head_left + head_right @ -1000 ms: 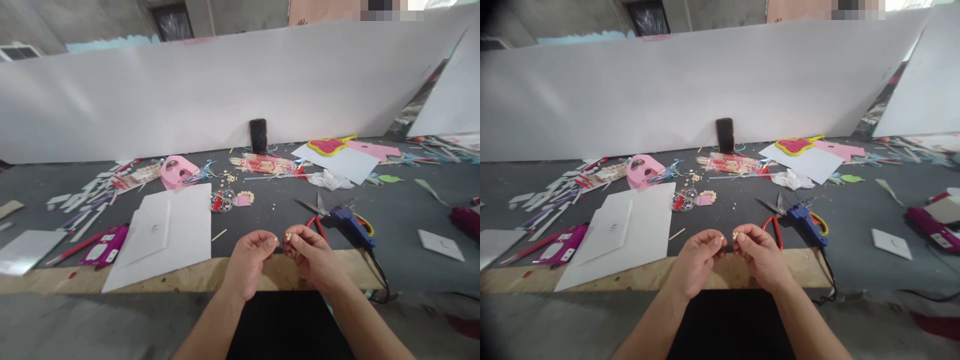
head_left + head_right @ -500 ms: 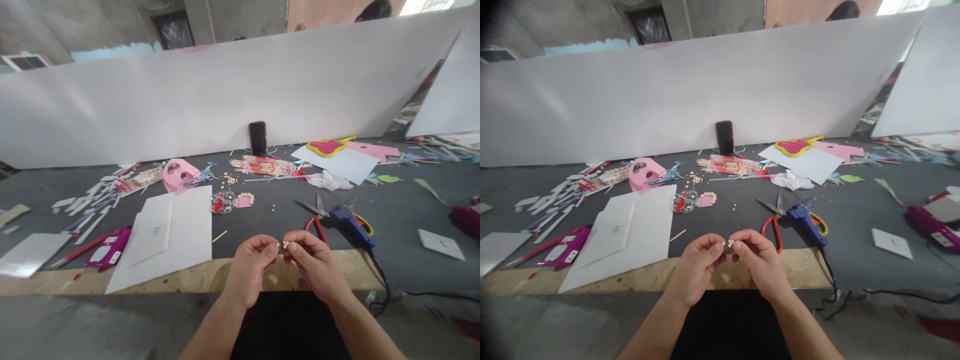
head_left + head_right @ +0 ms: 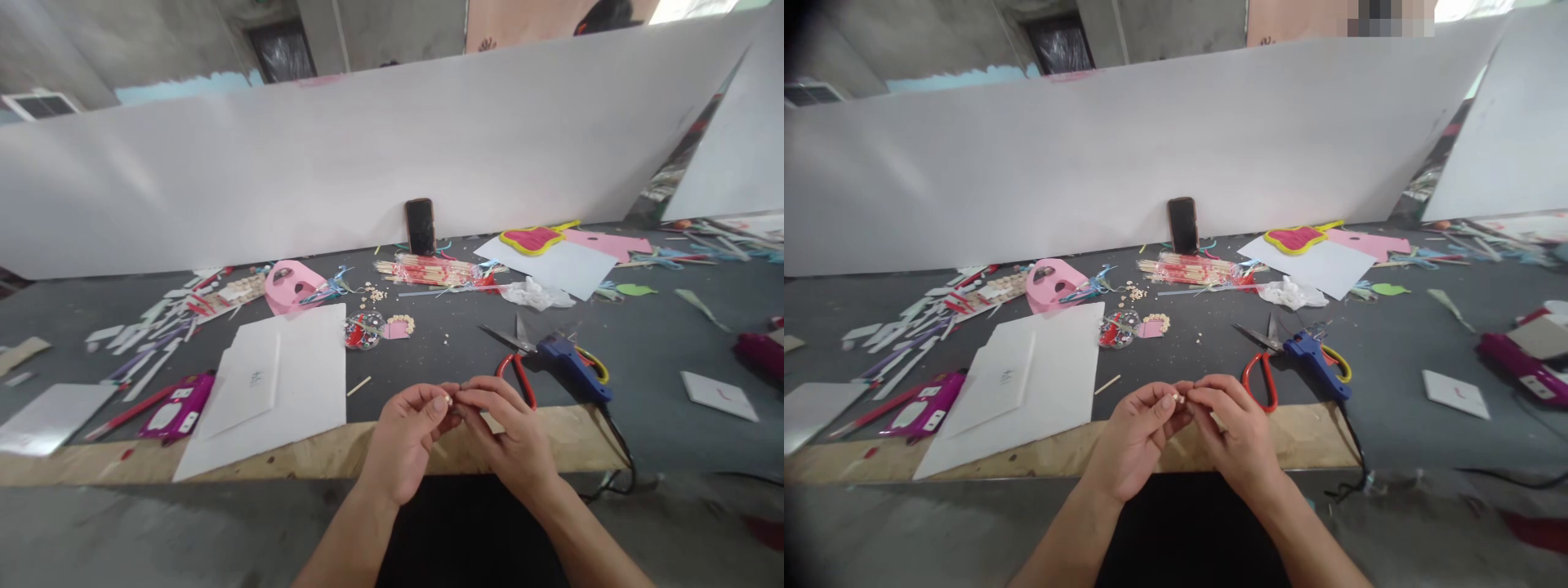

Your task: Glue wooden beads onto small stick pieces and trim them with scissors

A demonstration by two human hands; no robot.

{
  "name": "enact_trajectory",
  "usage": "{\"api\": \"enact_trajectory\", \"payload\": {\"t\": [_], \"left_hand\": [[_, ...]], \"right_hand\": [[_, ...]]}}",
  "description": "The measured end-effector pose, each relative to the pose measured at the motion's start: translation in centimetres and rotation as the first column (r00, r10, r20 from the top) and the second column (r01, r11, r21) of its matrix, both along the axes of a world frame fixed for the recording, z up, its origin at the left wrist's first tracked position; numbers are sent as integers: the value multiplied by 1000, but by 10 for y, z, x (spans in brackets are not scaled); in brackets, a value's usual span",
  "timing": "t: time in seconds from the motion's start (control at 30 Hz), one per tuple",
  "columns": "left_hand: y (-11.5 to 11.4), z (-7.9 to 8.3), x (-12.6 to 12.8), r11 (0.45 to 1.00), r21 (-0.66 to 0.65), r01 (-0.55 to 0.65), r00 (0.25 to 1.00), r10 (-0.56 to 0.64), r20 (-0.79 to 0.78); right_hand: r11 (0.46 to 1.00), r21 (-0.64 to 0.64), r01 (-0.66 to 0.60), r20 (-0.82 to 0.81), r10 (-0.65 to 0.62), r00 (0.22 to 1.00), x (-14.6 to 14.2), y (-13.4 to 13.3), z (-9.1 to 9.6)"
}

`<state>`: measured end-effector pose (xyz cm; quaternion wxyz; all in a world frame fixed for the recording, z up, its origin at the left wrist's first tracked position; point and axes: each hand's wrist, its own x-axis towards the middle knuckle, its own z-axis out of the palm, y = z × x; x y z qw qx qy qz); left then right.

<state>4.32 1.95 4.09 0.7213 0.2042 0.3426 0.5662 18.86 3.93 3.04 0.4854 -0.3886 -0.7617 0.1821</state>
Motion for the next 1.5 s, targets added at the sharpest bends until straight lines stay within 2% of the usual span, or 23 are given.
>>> {"api": "enact_trajectory", "payload": {"t": [0.17,0.53,0.83,0.93,1.0,1.13,1.27,1.4,1.5], "left_hand": [[2,0,0,1000,-10,-11,1000,11,10],[7,-7,-1,998,-70,-11,1000,13,20],[8,-13,-1,999,-43,10,999,-8,39],[7,-12,-2,999,-48,12,999,-11,34],[6,-11,-2,998,-64,13,1000,-12,23],[6,-7,-2,996,-86,17,1000,-16,13],[5,-4,-1,996,-84,13,1000,-12,21],[4,-3,5,997,-58,49,999,-48,15],[2,-1,11,995,-52,84,996,-82,35]], "right_hand": [[999,-53,2,23,-1,1000,3,1,-1],[990,-105,-92,87,102,991,11,9,-8],[991,15,-132,208,126,970,17,13,-12],[993,35,-117,197,108,975,18,13,-13],[994,9,-112,156,109,982,18,12,-13],[985,-128,-119,45,125,991,17,10,-12],[947,-289,-138,-202,80,976,15,7,-15],[863,-455,-221,-491,-36,870,12,3,-24],[795,-512,-325,-643,-105,759,8,-1,-31]]}}
